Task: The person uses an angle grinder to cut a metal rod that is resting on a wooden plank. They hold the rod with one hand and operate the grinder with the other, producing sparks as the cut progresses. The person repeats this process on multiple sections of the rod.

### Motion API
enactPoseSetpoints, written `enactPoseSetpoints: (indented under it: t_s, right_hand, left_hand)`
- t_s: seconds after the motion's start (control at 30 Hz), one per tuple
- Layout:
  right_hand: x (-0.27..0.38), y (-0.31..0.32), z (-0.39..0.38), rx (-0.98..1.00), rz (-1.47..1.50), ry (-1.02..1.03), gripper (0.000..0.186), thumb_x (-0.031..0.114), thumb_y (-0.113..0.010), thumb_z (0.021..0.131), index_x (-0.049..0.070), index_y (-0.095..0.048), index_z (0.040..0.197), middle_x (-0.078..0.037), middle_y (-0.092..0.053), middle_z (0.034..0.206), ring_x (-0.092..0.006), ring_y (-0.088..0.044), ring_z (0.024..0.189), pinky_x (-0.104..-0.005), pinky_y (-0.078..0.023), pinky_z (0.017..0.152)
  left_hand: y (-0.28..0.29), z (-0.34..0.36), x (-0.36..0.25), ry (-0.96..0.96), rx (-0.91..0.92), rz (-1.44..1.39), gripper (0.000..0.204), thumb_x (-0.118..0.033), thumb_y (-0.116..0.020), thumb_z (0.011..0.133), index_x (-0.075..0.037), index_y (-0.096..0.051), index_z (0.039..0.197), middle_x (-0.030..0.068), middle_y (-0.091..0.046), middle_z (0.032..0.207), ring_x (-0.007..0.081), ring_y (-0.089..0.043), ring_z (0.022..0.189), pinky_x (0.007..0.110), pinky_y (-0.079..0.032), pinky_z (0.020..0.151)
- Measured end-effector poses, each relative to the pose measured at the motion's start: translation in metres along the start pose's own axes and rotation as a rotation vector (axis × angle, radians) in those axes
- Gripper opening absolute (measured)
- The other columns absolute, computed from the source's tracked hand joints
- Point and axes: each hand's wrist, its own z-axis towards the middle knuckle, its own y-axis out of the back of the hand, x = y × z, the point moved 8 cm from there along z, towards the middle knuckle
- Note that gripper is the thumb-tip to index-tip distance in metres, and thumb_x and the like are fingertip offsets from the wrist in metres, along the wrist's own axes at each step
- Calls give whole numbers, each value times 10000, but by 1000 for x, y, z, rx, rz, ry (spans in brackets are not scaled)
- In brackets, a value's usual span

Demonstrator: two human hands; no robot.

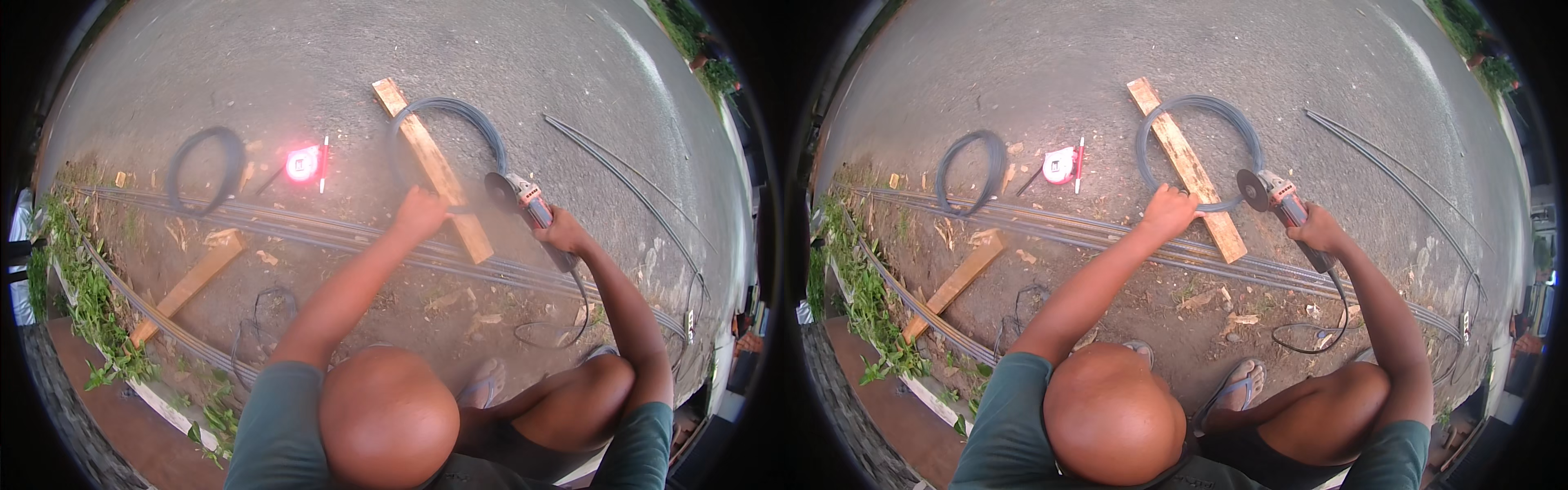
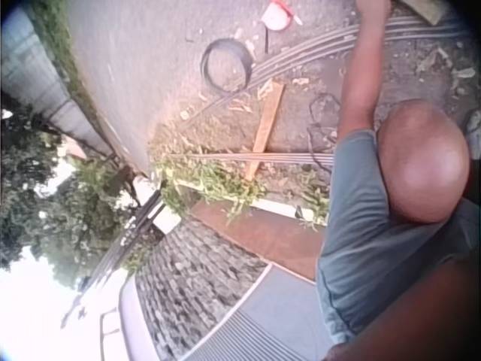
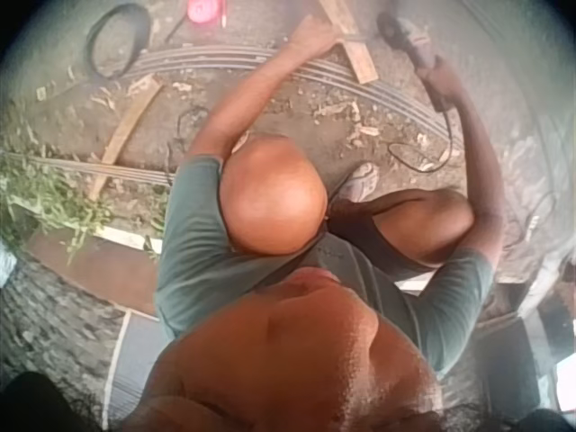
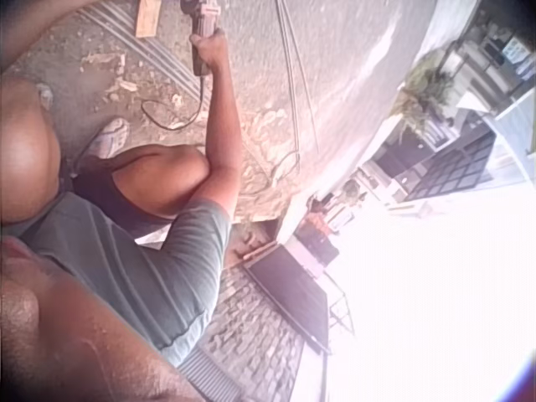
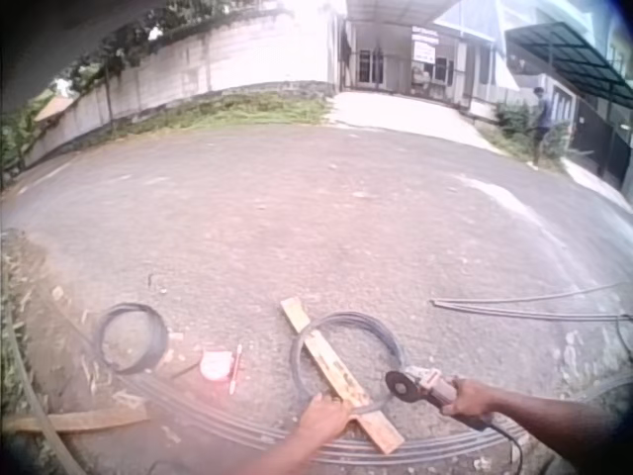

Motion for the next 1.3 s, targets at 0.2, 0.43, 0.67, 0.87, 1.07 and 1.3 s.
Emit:
enactPoseSetpoints:
  t_s: [0.2,0.43,0.67,0.87,1.07,1.3]
  right_hand:
    - [2,17,-7,-22,-37,14,707,357,-776,691,-111,-626,1199,-293,-706,1043,-384,-708,968,-432,-539,887]
    - [-7,10,-3,-33,-33,33,692,351,-776,689,-111,-634,1183,-290,-708,1026,-381,-710,954,-435,-543,878]
    - [-5,9,-7,-11,-29,8,721,355,-781,686,-112,-617,1210,-291,-705,1050,-377,-710,968,-435,-543,881]
    - [-7,6,-8,-8,-26,12,730,364,-784,684,-107,-616,1216,-287,-703,1058,-381,-705,976,-432,-539,886]
    - [-5,3,-5,6,-25,23,726,366,-783,687,-103,-618,1215,-283,-704,1058,-378,-703,984,-431,-536,892]
    - [-6,-1,-5,10,4,21,693,359,-776,701,-97,-626,1202,-272,-709,1040,-371,-707,963,-430,-539,882]
  left_hand:
    - [0,10,-8,-12,-34,-11,390,-476,-597,983,-102,-682,910,98,-732,819,273,-698,843,414,-446,833]
    - [-3,8,-6,-31,-55,10,421,-500,-580,987,-99,-651,878,97,-725,774,271,-698,792,409,-453,796]
    - [-2,5,-5,-42,-64,30,426,-503,-588,979,-97,-645,864,90,-717,755,263,-693,771,398,-443,762]
    - [-3,3,-4,-49,-71,35,427,-507,-587,978,-98,-644,872,89,-718,760,262,-693,775,400,-444,769]
    - [-2,2,-2,-24,1,22,426,-499,-564,1000,-94,-655,904,96,-729,790,273,-695,817,402,-441,807]
    - [-1,0,-1,-27,-1,10,448,-511,-546,1007,-91,-658,901,97,-731,787,272,-696,811,403,-442,807]
